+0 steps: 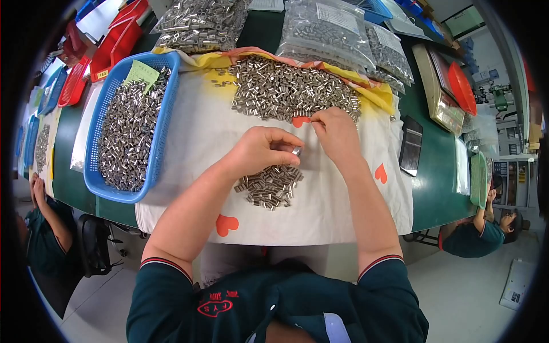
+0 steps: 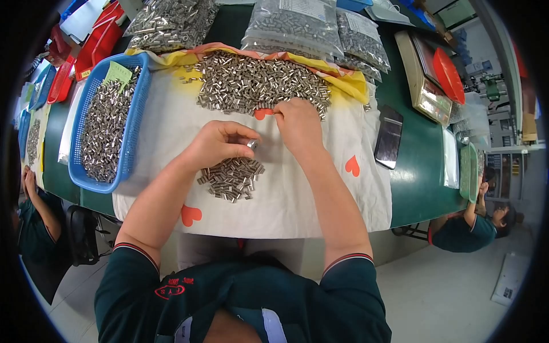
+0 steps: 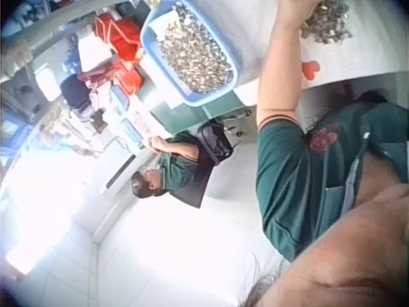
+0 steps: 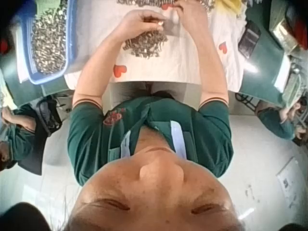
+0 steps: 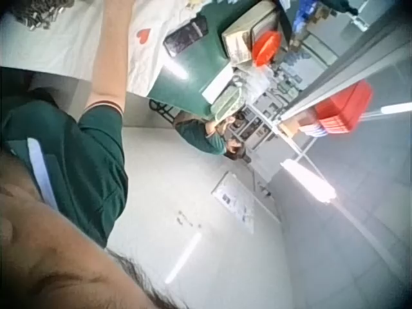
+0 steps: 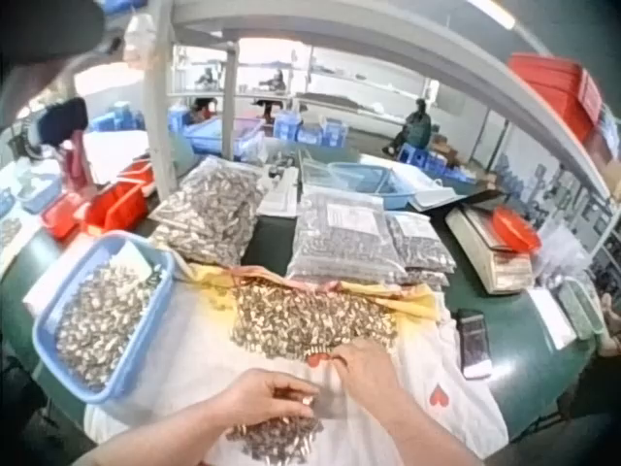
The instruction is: Inspecting and sorting small metal hardware components into containers at a factory workstation.
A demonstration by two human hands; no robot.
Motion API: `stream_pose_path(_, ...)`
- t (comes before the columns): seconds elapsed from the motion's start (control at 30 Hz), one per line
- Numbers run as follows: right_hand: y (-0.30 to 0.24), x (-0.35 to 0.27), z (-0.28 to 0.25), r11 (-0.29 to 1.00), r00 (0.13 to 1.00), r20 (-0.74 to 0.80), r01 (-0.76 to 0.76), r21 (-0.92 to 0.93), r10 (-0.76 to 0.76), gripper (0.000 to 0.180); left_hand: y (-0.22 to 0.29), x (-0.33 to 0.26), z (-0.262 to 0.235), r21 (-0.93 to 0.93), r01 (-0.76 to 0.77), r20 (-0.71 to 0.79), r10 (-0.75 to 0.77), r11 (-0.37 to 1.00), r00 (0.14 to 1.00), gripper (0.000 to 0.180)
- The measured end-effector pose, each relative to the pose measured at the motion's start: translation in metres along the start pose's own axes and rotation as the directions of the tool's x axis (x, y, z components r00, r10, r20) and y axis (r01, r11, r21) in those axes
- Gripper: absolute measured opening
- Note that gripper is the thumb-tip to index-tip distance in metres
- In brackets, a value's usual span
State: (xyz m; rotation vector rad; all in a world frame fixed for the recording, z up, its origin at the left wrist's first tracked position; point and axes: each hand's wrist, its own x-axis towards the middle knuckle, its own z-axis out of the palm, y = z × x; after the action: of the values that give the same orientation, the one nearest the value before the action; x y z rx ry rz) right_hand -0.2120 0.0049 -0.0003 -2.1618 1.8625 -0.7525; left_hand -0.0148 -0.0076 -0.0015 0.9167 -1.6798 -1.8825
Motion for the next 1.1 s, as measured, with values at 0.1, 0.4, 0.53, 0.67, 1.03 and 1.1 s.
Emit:
stream_pose_path(0.1,-0.004,-0.003,-0.003,0.99,0.997,0.039,0.076,-0.121,-0.072,0.009,-0.004,0.002,-0.002,-0.134,-0.008,0.013,0.01,0.991,1.0,0.027)
stream_pose_path(0.4,-0.047,-0.033,-0.017,0.756,0.976,0.149,-0.22,0.617,0.162,0.007,-0.007,0.003,-0.004,-0.302,-0.053,-0.046,0.041,0.952,0.998,0.026)
stream_pose_path(0.53,-0.053,-0.034,-0.019,0.846,0.986,0.092,-0.165,0.507,0.137,0.008,-0.011,0.004,-0.003,-0.287,-0.032,-0.03,0.025,0.957,0.999,0.028)
stream_pose_path(0.67,-0.055,-0.038,-0.011,0.977,0.99,-0.121,0.091,0.195,-0.068,0.008,-0.006,0.002,0.003,-0.257,-0.028,-0.085,0.006,0.966,0.996,0.029)
stream_pose_path(1.03,-0.029,-0.036,-0.023,0.822,0.946,0.253,-0.304,0.481,0.201,0.012,0.006,-0.005,0.002,0.017,0.034,-0.002,-0.034,0.999,0.999,0.03)
stream_pose_path(1.1,-0.012,-0.032,-0.032,0.865,0.954,0.148,-0.299,0.403,0.261,0.011,0.007,-0.005,0.002,0.048,0.019,0.021,-0.02,0.999,1.0,0.03)
